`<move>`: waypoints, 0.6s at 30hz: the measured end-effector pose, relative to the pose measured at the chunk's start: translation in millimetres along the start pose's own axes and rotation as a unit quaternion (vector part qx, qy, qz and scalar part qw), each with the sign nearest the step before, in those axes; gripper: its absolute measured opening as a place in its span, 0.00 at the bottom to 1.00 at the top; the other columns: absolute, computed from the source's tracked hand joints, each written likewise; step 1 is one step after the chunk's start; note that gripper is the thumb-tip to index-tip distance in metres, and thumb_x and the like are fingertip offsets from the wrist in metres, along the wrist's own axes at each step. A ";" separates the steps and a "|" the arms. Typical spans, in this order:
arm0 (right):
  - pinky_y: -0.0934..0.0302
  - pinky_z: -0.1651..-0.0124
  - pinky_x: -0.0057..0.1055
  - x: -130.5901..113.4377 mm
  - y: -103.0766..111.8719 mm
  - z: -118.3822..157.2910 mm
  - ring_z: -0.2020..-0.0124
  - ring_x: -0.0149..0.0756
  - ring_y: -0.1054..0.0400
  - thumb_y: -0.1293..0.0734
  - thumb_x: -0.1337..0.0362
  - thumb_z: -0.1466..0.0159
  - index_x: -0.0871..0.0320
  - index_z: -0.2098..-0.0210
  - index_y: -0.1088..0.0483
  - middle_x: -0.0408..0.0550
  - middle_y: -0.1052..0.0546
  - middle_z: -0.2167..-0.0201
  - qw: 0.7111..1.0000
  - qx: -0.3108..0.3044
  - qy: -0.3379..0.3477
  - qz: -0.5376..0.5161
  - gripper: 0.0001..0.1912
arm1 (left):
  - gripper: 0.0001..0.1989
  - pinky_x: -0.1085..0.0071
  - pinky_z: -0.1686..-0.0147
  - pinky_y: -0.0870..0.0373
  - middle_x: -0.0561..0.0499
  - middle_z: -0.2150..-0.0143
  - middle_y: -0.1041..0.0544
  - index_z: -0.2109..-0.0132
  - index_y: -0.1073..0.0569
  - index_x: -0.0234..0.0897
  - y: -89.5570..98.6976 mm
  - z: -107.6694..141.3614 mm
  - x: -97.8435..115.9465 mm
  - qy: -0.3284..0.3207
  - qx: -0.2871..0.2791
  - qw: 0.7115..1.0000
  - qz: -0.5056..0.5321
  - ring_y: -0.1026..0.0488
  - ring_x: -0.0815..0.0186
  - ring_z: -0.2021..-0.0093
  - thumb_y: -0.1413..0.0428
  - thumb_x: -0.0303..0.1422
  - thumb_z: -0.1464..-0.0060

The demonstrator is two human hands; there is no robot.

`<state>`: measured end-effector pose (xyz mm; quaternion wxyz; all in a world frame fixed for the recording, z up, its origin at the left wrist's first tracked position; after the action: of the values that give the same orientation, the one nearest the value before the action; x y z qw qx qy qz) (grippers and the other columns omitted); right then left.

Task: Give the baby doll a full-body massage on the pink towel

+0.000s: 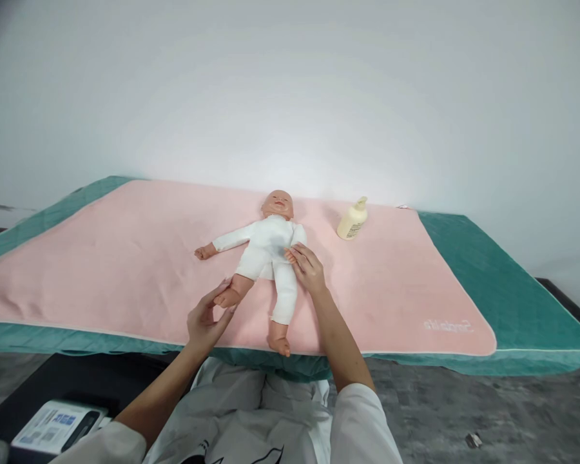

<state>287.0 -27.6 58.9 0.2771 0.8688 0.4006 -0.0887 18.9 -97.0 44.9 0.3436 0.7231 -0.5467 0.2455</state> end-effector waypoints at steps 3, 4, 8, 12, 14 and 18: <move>0.33 0.39 0.45 1.9 -7.6 1.7 0.43 0.41 0.31 0.37 0.62 0.34 0.51 0.49 0.27 0.50 0.23 0.50 0.999 -0.038 -0.007 -0.010 0.14 | 0.23 0.53 0.43 0.30 0.40 0.44 0.25 0.42 0.33 0.36 -5.5 -9.8 4.5 0.003 -0.001 1.000 -0.011 0.29 0.53 0.42 0.42 0.33 0.44; 0.33 0.39 0.45 2.4 -9.3 2.3 0.43 0.40 0.31 0.37 0.61 0.33 0.51 0.49 0.27 0.50 0.24 0.50 0.999 -0.049 -0.009 -0.013 0.14 | 0.23 0.53 0.42 0.30 0.40 0.44 0.25 0.42 0.33 0.36 -7.7 -12.1 4.8 0.006 -0.004 1.000 -0.013 0.29 0.54 0.42 0.42 0.34 0.43; 0.34 0.38 0.43 -0.7 -13.4 2.6 0.42 0.40 0.32 0.38 0.61 0.32 0.51 0.49 0.27 0.49 0.24 0.49 0.997 -0.077 -0.003 -0.010 0.14 | 0.22 0.53 0.41 0.31 0.42 0.44 0.25 0.42 0.32 0.36 -15.3 -18.6 3.3 0.011 -0.009 1.000 -0.017 0.29 0.55 0.42 0.42 0.34 0.43; 0.33 0.38 0.42 -4.9 -16.0 0.7 0.41 0.38 0.33 0.40 0.62 0.31 0.51 0.49 0.27 0.49 0.24 0.49 0.996 -0.094 0.002 0.003 0.15 | 0.20 0.54 0.42 0.30 0.43 0.46 0.24 0.43 0.32 0.37 -22.1 -22.6 -0.7 0.007 -0.010 1.000 -0.008 0.28 0.55 0.42 0.42 0.33 0.43; 0.33 0.39 0.42 -7.8 -15.5 -0.5 0.41 0.38 0.33 0.40 0.62 0.31 0.51 0.50 0.26 0.49 0.23 0.49 0.996 -0.092 0.012 0.002 0.15 | 0.20 0.54 0.42 0.30 0.43 0.46 0.24 0.44 0.31 0.37 -25.7 -24.1 -3.4 0.006 -0.014 1.000 -0.008 0.28 0.55 0.42 0.43 0.33 0.43; 0.34 0.38 0.42 -8.9 -16.1 -1.1 0.41 0.38 0.33 0.41 0.62 0.31 0.52 0.50 0.26 0.49 0.23 0.49 0.995 -0.096 0.016 -0.002 0.15 | 0.20 0.54 0.42 0.30 0.44 0.46 0.24 0.44 0.31 0.38 -30.8 -26.6 -7.3 0.008 -0.018 1.000 -0.017 0.30 0.55 0.41 0.43 0.33 0.43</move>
<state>269.1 -24.3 56.5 0.3524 0.8386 0.4137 -0.0366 46.9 -67.0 49.7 0.3653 0.7237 -0.5360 0.2355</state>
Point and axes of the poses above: each hand's wrist, its own z-axis away from the middle knuckle, its own y-axis out of the back of the hand, x = y × z, the point moved 10 cm from there along -z, towards the middle knuckle
